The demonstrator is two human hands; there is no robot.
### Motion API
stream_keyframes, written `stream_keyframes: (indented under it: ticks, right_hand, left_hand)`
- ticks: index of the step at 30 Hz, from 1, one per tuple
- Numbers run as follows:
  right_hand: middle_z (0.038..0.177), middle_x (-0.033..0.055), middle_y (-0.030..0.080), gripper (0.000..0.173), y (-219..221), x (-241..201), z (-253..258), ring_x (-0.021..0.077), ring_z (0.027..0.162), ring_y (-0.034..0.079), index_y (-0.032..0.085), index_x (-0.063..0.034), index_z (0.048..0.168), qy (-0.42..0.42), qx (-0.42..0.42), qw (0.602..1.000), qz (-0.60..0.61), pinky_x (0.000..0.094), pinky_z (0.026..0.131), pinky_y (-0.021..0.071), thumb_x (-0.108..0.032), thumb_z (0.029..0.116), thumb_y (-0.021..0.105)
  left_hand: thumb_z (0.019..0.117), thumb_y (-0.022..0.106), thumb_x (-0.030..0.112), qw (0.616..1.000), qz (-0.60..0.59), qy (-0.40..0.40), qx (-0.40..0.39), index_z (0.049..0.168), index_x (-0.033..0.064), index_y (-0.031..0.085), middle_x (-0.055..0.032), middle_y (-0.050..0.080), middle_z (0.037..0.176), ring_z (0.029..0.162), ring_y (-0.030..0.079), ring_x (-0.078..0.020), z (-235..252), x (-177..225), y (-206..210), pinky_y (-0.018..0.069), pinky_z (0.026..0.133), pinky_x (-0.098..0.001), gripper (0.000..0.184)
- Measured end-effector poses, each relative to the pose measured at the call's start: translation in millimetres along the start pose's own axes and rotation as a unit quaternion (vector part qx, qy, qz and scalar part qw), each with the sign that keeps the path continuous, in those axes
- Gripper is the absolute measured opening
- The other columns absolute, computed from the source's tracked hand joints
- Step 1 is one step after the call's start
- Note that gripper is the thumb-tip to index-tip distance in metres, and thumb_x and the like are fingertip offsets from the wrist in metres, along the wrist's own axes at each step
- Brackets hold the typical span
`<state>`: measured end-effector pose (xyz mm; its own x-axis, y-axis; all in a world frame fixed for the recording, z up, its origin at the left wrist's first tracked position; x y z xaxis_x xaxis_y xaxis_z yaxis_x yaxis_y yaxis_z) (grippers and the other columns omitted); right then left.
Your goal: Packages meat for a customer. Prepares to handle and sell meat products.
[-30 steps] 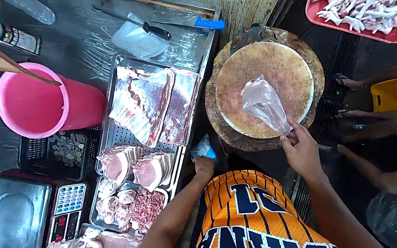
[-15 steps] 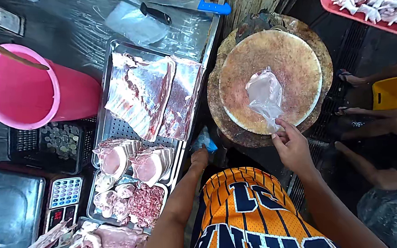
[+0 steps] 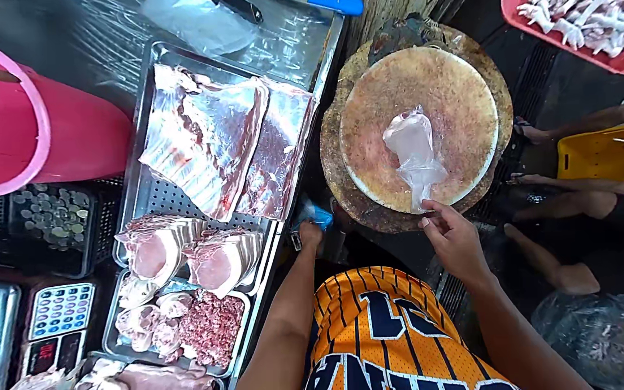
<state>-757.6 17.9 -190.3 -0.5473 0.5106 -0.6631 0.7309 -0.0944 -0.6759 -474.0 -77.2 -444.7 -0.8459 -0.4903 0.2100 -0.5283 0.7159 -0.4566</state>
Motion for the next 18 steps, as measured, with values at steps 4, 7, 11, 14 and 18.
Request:
stream_keyframes:
  ticks: [4, 7, 11, 14, 18]
  right_hand:
    - [0.115, 0.0066, 0.071, 0.036, 13, -3, -1, 0.0051, 0.079, 0.067, 0.064, -0.0081, 0.133, -0.019, -0.034, 0.999, 0.008, 0.0224, 0.072, 0.0585, -0.023, 0.1020, 0.053]
    - [0.117, 0.0061, 0.071, 0.035, 23, -7, -3, 0.0059, 0.083, 0.068, 0.065, -0.0077, 0.132, -0.050, -0.064, 0.997, 0.012, 0.0233, 0.075, 0.0595, -0.022, 0.1027, 0.052]
    - [0.120, 0.0044, 0.070, 0.034, 29, -10, -3, 0.0036, 0.085, 0.067, 0.066, -0.0070, 0.131, -0.072, -0.089, 0.993, 0.025, 0.0206, 0.076, 0.0586, -0.021, 0.1033, 0.052]
    - [0.119, 0.0032, 0.071, 0.035, 37, -5, -1, 0.0033, 0.088, 0.068, 0.066, -0.0070, 0.132, -0.067, -0.108, 0.992, 0.025, 0.0200, 0.077, 0.0583, -0.022, 0.1041, 0.051]
    - [0.117, 0.0033, 0.072, 0.035, 62, 0, 5, 0.0062, 0.090, 0.070, 0.065, -0.0072, 0.133, -0.042, -0.168, 0.984, 0.046, 0.0248, 0.081, 0.0603, -0.021, 0.1046, 0.050]
  left_hand:
    - [0.1001, 0.058, 0.029, 0.992, 0.111, -0.057, -0.015, 0.140, -0.0014, 0.055, -0.0259, 0.058, 0.140, 0.133, 0.054, -0.0380, -6, 8, -2, 0.0436, 0.111, -0.0551, 0.051]
    - [0.0960, 0.063, 0.025, 0.994, 0.109, -0.018, 0.010, 0.140, 0.0082, 0.058, -0.0235, 0.059, 0.139, 0.131, 0.056, -0.0391, 0, 3, 5, 0.0449, 0.108, -0.0580, 0.047]
    - [0.0949, 0.065, 0.017, 0.998, 0.047, 0.021, 0.038, 0.138, 0.0187, 0.062, -0.0185, 0.064, 0.135, 0.125, 0.061, -0.0376, 9, -2, 10, 0.0472, 0.104, -0.0598, 0.043]
    - [0.0985, 0.061, 0.021, 0.998, 0.059, -0.012, 0.017, 0.140, 0.0169, 0.061, -0.0188, 0.061, 0.140, 0.131, 0.057, -0.0368, 12, -2, 11, 0.0444, 0.109, -0.0563, 0.041]
    - [0.1029, 0.055, 0.022, 0.999, 0.005, -0.026, 0.021, 0.134, 0.0135, 0.065, -0.0189, 0.061, 0.139, 0.134, 0.054, -0.0360, 14, -4, 11, 0.0408, 0.112, -0.0556, 0.034]
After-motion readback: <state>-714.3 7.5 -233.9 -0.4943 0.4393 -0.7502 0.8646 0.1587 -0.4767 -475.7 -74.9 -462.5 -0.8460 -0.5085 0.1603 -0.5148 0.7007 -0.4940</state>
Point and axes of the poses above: each hand's wrist, its own z-axis towards the middle knuckle, its own y-axis out of the palm, x = y × z, the point moved 2 cm from there along z, towards the middle knuckle
